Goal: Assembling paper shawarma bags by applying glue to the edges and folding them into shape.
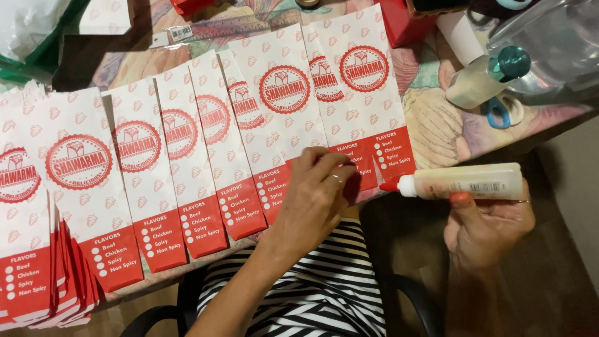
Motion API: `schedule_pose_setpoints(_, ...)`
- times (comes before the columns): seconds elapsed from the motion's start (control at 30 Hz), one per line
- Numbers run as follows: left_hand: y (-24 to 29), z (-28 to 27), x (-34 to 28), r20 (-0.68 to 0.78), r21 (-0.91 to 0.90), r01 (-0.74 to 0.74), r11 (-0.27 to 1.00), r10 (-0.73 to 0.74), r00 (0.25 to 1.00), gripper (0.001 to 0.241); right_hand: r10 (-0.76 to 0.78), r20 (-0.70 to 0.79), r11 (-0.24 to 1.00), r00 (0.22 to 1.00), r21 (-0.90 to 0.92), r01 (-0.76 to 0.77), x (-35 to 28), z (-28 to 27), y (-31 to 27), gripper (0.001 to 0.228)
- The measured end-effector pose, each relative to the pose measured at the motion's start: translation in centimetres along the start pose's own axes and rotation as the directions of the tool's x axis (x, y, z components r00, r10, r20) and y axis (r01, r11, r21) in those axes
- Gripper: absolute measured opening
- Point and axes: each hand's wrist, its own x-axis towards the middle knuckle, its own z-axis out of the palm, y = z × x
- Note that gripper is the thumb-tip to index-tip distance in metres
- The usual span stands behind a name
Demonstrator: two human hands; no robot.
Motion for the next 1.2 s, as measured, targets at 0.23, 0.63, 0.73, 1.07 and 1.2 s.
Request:
schedule_pose_setpoints(0.23, -0.8, -3.3, -1.8, 0.041, 0.142, 0.077, 0.987, -0.084, 0.996, 0.006, -0.058, 0.199, 0.994, 0.978, -0.082, 0.075, -1.2, 4.4, -2.0, 0.059)
schedule_pose_setpoints(0.63, -1.0, -3.8, -2.9, 0.152, 0.08, 0.195, 0.978, -0.205, 0.967, 0.036, 0.001, 0.459, 0.989, 0.888, -0.133, 0.068, -2.4, 7.0, -2.5, 0.039)
schedule_pose_setpoints(0.73, -1.0, -3.7, -2.9, 0.158, 0.078, 0.195, 0.978, -0.206, 0.966, 0.04, 0.016, 0.481, 0.987, 0.877, -0.149, 0.064, -3.3, 6.8, -1.8, 0.038)
schedule_pose_setpoints(1.07, -1.2, -2.9, -3.3, 0.038, 0.12, 0.139, 0.983, -0.145, 0.989, 0.029, 0.04, 0.298, 0.965, 0.954, -0.258, 0.04, -3.1, 4.4, -1.0, 0.044)
schedule_pose_setpoints(1.2, -1.4, -2.7, -3.4, 0.02, 0.102, 0.141, 0.985, -0.144, 0.989, 0.02, 0.011, 0.243, 0.995, 0.97, -0.098, 0.014, -2.8, 4.5, -0.8, 0.048)
